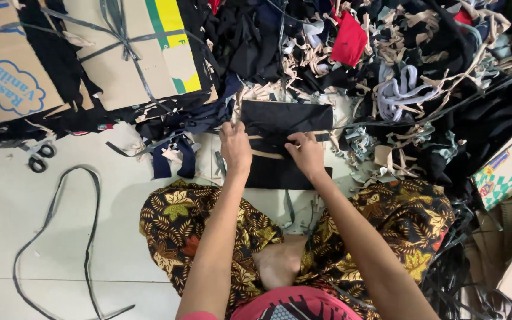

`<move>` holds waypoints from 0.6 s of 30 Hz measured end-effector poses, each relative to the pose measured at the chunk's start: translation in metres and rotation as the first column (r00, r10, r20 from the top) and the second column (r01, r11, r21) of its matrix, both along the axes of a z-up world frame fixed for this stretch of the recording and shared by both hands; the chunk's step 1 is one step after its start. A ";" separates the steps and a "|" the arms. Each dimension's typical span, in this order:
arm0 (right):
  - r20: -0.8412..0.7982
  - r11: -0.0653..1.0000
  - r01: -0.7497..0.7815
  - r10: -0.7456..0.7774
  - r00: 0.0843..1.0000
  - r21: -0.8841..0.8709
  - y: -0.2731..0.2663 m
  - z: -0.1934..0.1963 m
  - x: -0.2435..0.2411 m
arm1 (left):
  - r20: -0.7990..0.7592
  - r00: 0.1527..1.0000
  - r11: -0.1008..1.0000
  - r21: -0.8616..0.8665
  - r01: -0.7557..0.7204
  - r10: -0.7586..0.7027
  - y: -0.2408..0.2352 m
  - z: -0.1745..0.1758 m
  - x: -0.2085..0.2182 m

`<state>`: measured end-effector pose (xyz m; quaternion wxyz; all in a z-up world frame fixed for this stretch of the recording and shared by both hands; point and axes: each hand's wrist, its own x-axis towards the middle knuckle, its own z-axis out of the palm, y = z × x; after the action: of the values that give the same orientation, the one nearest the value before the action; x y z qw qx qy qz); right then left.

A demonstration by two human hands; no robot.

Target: The person sits on the floor and folds a piece of black fabric on a cardboard box. They then gather various colorful fabric scraps from the surrounding pile and stuff them inside the folded black fabric, pressing the contents down to fit.

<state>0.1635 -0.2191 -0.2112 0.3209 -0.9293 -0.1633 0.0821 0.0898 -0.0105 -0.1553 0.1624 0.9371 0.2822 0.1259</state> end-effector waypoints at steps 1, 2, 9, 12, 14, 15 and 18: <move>-0.003 1.000 -0.001 0.001 1.000 -0.002 -0.001 -0.001 -0.001 | -0.003 1.000 1.000 -0.002 -0.001 0.001 0.007 -0.028 0.003; -0.036 1.000 0.009 -0.008 0.999 0.021 -0.001 -0.002 -0.002 | 0.006 1.000 0.999 0.051 -0.005 0.005 0.015 -0.057 0.006; -0.111 0.981 0.070 -0.050 0.993 0.182 -0.015 0.012 -0.013 | -0.002 0.999 0.996 0.079 0.033 -0.033 0.003 0.020 -0.010; -0.125 0.970 0.082 -0.054 0.991 0.228 -0.020 0.012 -0.016 | 0.186 0.982 0.997 -0.076 0.007 0.007 0.005 -0.003 -0.007; -0.141 0.965 0.106 -0.074 0.987 0.238 -0.021 0.007 -0.017 | 0.214 0.938 0.803 -0.588 -0.098 0.272 -0.006 0.008 -0.016; -0.151 0.961 0.131 -0.096 0.984 0.244 -0.022 0.004 -0.015 | 0.099 0.860 0.358 -0.928 -0.102 0.501 -0.012 0.013 -0.018; -0.073 0.966 0.122 -0.108 0.991 0.227 -0.022 -0.009 -0.014 | 0.029 0.708 0.079 -0.996 -0.038 0.705 -0.015 -0.077 -0.019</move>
<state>0.1493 -0.2411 -0.2201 0.4356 -0.8908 -0.1076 0.0717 0.0707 -0.0255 -0.2326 0.7352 0.4294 0.4821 0.2063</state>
